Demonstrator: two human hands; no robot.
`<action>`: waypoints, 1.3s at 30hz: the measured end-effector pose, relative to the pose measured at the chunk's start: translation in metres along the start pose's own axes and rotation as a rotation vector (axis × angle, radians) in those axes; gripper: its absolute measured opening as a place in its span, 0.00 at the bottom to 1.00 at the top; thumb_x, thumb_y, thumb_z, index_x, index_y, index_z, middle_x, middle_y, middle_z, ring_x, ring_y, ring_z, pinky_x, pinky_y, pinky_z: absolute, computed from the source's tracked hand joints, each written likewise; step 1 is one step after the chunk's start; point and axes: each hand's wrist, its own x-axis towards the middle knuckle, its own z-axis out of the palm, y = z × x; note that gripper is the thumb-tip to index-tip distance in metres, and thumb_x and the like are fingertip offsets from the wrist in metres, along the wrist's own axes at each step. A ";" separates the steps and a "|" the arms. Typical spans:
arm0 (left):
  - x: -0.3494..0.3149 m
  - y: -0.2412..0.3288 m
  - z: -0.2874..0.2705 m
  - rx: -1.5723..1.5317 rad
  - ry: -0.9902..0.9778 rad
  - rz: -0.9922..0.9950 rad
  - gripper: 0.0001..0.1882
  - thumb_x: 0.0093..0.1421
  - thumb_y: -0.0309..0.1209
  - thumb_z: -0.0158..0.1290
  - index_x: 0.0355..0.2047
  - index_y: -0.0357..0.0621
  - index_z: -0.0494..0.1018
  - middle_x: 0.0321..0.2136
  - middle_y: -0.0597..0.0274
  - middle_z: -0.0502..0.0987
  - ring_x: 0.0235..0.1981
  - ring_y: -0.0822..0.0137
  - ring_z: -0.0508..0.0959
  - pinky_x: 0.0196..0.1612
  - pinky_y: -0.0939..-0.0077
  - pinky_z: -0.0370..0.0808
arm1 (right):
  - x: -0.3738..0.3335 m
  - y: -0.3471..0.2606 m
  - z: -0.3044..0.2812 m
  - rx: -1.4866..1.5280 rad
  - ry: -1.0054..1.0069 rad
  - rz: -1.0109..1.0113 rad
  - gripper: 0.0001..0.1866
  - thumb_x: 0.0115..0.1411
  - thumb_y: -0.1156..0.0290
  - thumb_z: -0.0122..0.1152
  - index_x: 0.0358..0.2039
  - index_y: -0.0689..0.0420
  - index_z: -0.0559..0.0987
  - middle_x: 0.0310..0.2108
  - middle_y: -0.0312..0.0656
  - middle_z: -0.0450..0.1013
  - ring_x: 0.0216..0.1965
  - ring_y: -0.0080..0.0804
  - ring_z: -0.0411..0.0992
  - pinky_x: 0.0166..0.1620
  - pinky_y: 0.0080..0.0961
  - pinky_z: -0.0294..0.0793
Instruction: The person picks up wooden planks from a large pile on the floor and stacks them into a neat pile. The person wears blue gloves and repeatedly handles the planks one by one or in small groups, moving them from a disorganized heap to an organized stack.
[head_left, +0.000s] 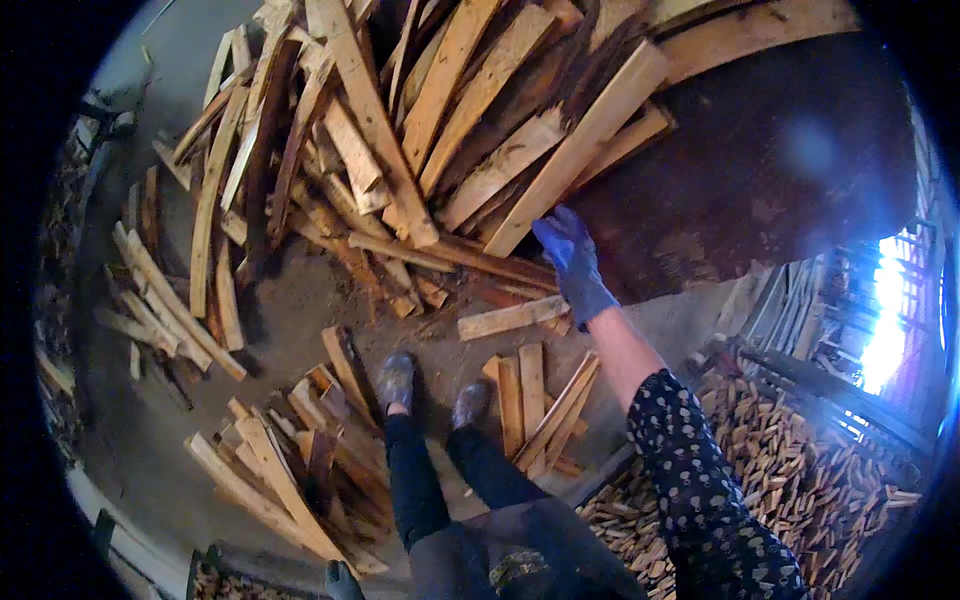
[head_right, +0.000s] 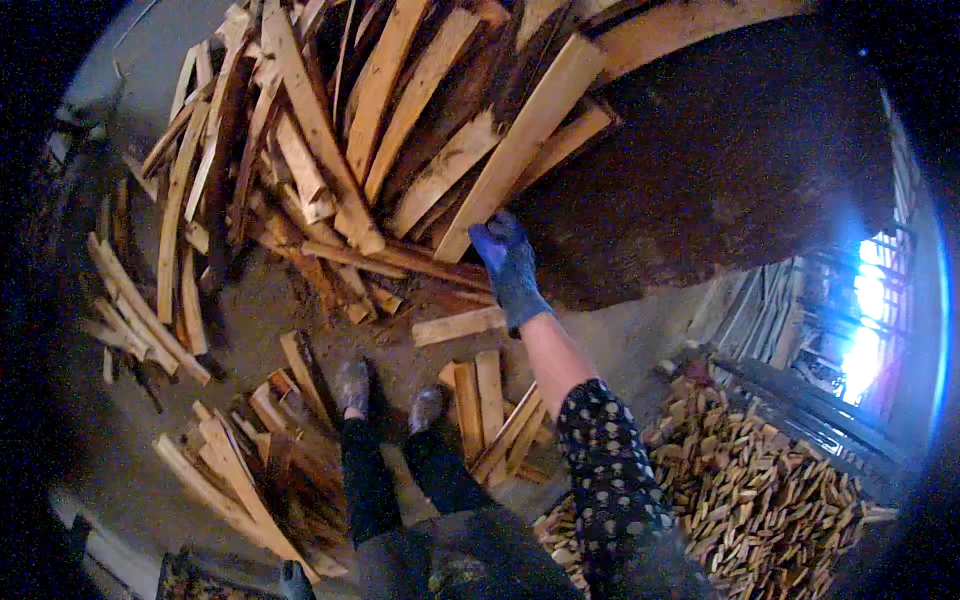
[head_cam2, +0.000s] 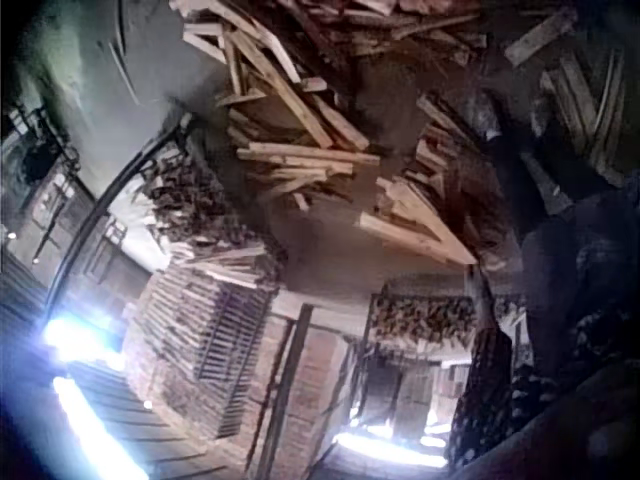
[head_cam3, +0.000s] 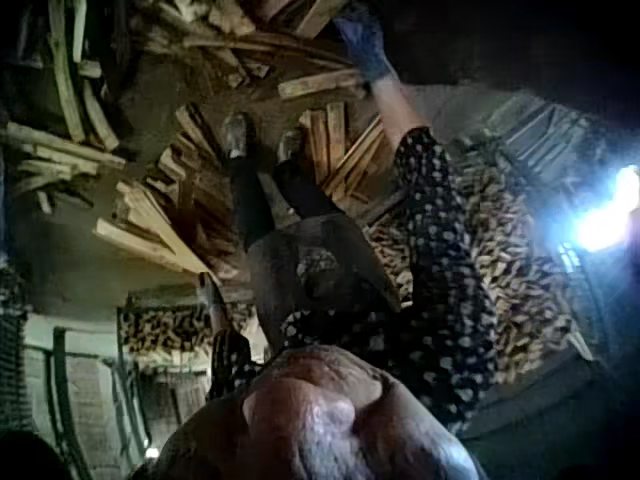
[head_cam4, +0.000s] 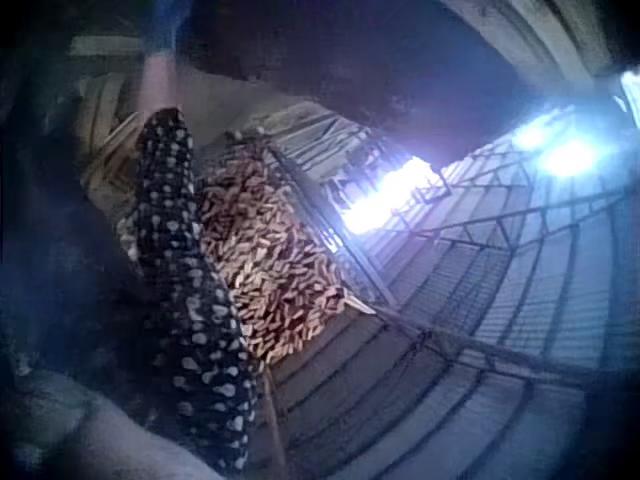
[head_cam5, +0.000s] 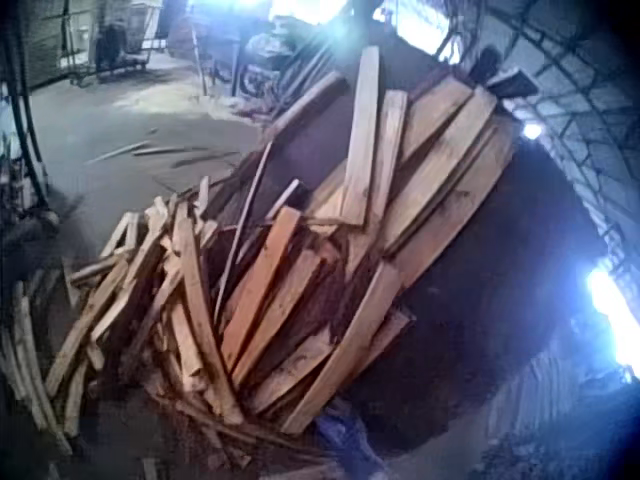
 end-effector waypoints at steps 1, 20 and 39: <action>-0.037 0.030 0.008 -0.083 0.128 0.328 0.18 0.65 0.36 0.46 0.47 0.35 0.73 0.41 0.50 0.77 0.37 0.55 0.75 0.40 0.67 0.73 | 0.019 -0.006 0.009 -0.182 -0.005 -0.049 0.29 0.53 0.63 0.65 0.52 0.62 0.68 0.46 0.48 0.71 0.45 0.38 0.71 0.48 0.33 0.69; -0.147 0.374 0.046 -0.445 -0.368 0.803 0.22 0.61 0.28 0.52 0.54 0.33 0.65 0.49 0.56 0.72 0.50 0.68 0.72 0.55 0.75 0.66 | -0.011 -0.016 -0.014 -0.260 -0.081 -0.104 0.21 0.53 0.60 0.65 0.40 0.64 0.78 0.30 0.41 0.77 0.30 0.26 0.74 0.36 0.26 0.74; -0.116 0.258 -0.017 -0.724 -0.129 0.356 0.13 0.58 0.33 0.56 0.42 0.42 0.73 0.31 0.73 0.74 0.30 0.79 0.71 0.30 0.84 0.68 | -0.145 -0.014 0.031 -0.178 -0.589 0.069 0.20 0.61 0.75 0.54 0.55 0.58 0.69 0.49 0.40 0.71 0.48 0.28 0.71 0.54 0.26 0.68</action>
